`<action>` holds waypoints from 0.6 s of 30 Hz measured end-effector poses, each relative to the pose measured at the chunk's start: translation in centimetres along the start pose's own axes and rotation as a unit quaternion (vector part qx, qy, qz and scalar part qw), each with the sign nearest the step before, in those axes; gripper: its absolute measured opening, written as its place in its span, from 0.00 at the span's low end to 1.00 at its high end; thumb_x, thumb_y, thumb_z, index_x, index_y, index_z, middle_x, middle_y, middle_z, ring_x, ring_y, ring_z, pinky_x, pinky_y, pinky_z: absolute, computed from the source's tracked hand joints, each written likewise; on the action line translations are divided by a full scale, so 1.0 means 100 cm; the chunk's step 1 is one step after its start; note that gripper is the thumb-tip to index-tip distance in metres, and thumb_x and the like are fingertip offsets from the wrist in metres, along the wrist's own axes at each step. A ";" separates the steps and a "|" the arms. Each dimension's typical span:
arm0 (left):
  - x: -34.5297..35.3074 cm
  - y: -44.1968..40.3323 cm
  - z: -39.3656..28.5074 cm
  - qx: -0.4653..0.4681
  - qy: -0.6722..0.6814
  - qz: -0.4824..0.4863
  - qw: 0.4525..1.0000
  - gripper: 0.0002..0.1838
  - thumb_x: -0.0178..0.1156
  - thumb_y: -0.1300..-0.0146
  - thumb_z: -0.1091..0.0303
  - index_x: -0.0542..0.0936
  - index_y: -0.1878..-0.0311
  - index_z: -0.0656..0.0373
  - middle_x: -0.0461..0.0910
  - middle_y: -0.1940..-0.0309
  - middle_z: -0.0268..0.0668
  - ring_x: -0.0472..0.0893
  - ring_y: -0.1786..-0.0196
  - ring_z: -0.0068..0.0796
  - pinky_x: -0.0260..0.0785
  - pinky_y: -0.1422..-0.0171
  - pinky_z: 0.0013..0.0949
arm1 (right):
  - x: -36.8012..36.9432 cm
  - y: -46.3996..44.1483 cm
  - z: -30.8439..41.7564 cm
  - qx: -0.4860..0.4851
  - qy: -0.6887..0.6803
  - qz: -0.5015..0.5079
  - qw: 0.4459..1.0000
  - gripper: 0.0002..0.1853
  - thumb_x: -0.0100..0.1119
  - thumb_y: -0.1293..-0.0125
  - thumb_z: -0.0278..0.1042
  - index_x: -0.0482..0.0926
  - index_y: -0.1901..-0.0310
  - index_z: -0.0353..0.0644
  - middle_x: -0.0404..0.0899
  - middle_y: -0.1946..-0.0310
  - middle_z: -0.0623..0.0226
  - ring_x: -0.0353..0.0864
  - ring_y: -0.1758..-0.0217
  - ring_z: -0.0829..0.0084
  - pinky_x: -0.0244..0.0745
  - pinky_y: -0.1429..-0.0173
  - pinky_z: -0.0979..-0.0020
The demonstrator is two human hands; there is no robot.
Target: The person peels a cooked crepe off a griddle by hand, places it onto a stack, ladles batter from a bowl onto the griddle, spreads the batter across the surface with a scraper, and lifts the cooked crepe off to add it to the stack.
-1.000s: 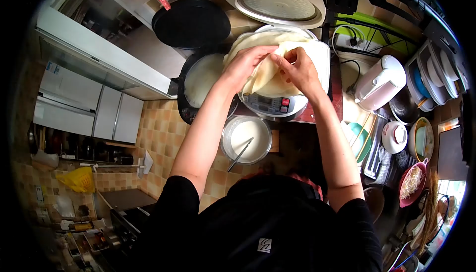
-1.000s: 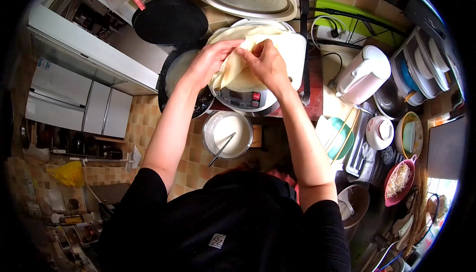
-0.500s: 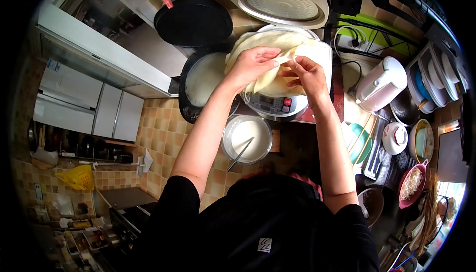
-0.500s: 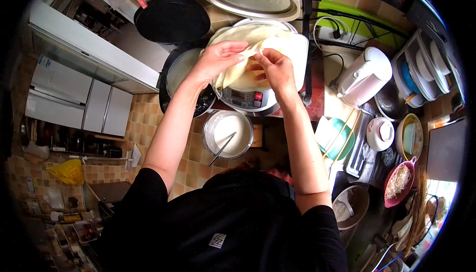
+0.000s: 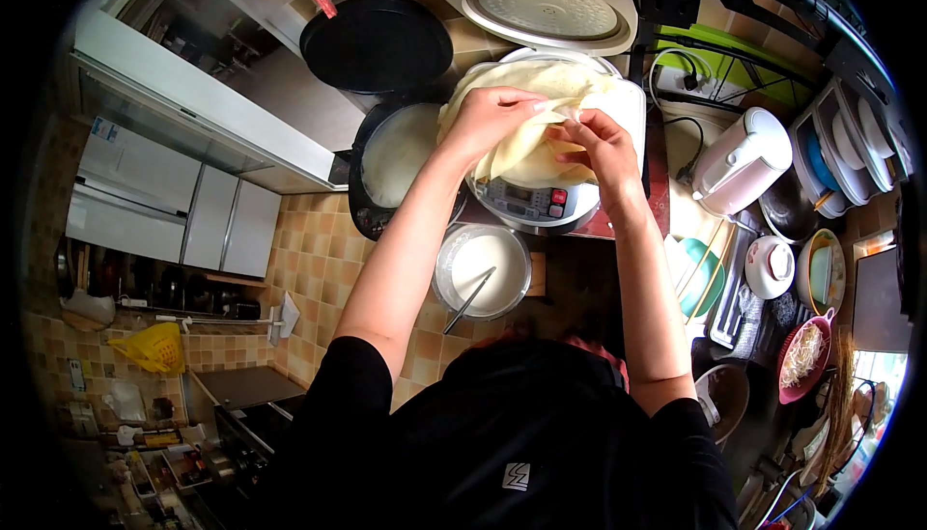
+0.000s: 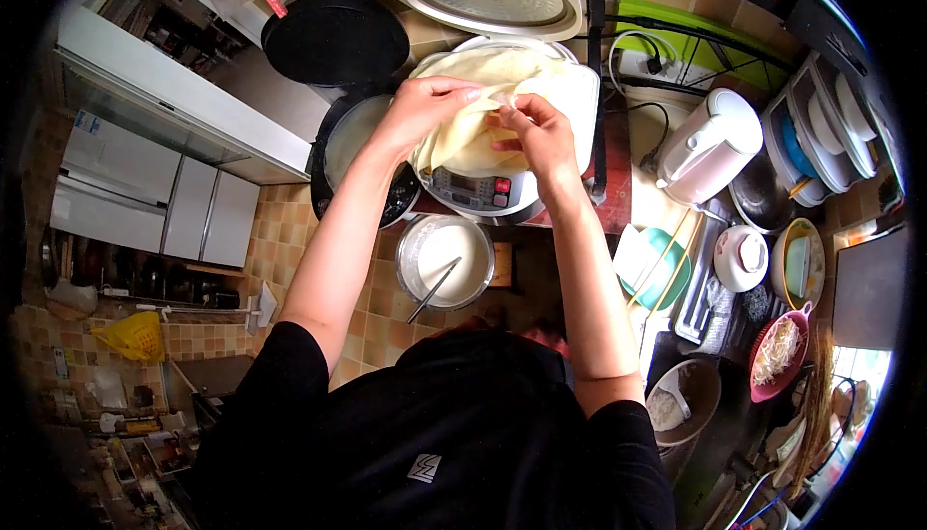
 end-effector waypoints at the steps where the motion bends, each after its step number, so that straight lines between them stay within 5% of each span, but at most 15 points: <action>1: -0.003 -0.004 0.005 -0.006 -0.003 -0.020 1.000 0.15 0.67 0.31 0.67 0.85 0.47 0.66 0.86 0.53 0.37 0.83 0.53 0.22 0.75 0.45 0.27 | -0.001 0.001 0.000 -0.003 0.019 -0.007 1.000 0.06 0.59 0.26 0.31 0.81 0.56 0.38 0.86 0.64 0.67 0.88 0.59 0.74 0.81 0.63 0.75; 6: -0.014 -0.016 0.024 -0.024 0.050 -0.081 0.995 0.14 0.66 0.31 0.67 0.84 0.49 0.67 0.86 0.56 0.36 0.83 0.54 0.21 0.75 0.48 0.26 | -0.023 0.019 0.008 0.007 0.232 -0.064 0.971 0.11 0.59 0.29 0.35 0.81 0.59 0.34 0.85 0.71 0.58 0.87 0.74 0.71 0.77 0.70 0.70; 9: -0.016 -0.015 0.022 -0.036 0.060 -0.086 0.994 0.14 0.66 0.30 0.67 0.84 0.49 0.67 0.86 0.56 0.36 0.82 0.53 0.21 0.74 0.46 0.26 | -0.037 0.035 0.019 -0.010 0.389 -0.067 0.919 0.12 0.59 0.31 0.35 0.81 0.60 0.32 0.85 0.71 0.51 0.87 0.72 0.63 0.78 0.65 0.64; 10: -0.014 -0.011 0.020 -0.031 0.075 -0.078 0.994 0.14 0.66 0.30 0.67 0.84 0.48 0.66 0.86 0.56 0.35 0.82 0.52 0.21 0.74 0.46 0.26 | -0.042 0.036 0.018 -0.081 0.430 -0.083 0.895 0.12 0.58 0.32 0.34 0.81 0.60 0.31 0.84 0.70 0.47 0.86 0.68 0.55 0.79 0.60 0.60; 13: -0.008 -0.005 0.018 -0.034 0.099 -0.041 0.994 0.14 0.66 0.30 0.66 0.84 0.48 0.66 0.85 0.54 0.35 0.81 0.51 0.20 0.73 0.43 0.26 | -0.038 0.048 0.041 -0.184 0.422 -0.158 0.874 0.12 0.59 0.31 0.34 0.81 0.60 0.31 0.85 0.69 0.47 0.85 0.65 0.50 0.79 0.57 0.60; 14: -0.005 -0.004 0.017 -0.037 0.103 -0.028 0.994 0.14 0.66 0.30 0.66 0.83 0.47 0.66 0.85 0.54 0.34 0.81 0.50 0.20 0.72 0.43 0.26 | -0.036 0.044 0.040 -0.191 0.391 -0.157 0.886 0.12 0.60 0.31 0.34 0.81 0.60 0.30 0.84 0.70 0.49 0.86 0.68 0.56 0.79 0.60 0.61; 16: 0.001 -0.001 0.015 -0.045 0.101 -0.017 0.994 0.14 0.66 0.30 0.66 0.84 0.47 0.65 0.85 0.54 0.34 0.81 0.49 0.20 0.72 0.42 0.27 | -0.028 0.026 0.014 -0.047 0.224 -0.047 0.972 0.14 0.60 0.27 0.38 0.80 0.55 0.33 0.84 0.67 0.58 0.85 0.70 0.69 0.76 0.71 0.70; 18: 0.007 0.004 0.008 -0.044 0.081 0.003 0.996 0.14 0.66 0.30 0.65 0.84 0.48 0.65 0.85 0.54 0.35 0.81 0.48 0.21 0.72 0.41 0.27 | -0.010 0.016 -0.003 0.043 0.082 0.029 0.995 0.19 0.59 0.24 0.45 0.78 0.49 0.34 0.83 0.60 0.61 0.85 0.69 0.72 0.74 0.74 0.75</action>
Point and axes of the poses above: each hand's wrist, its own y-axis away from the middle knuckle, its own x-axis out of the palm, z = x × y, the point moved 7 cm from there along -y, towards the middle knuckle
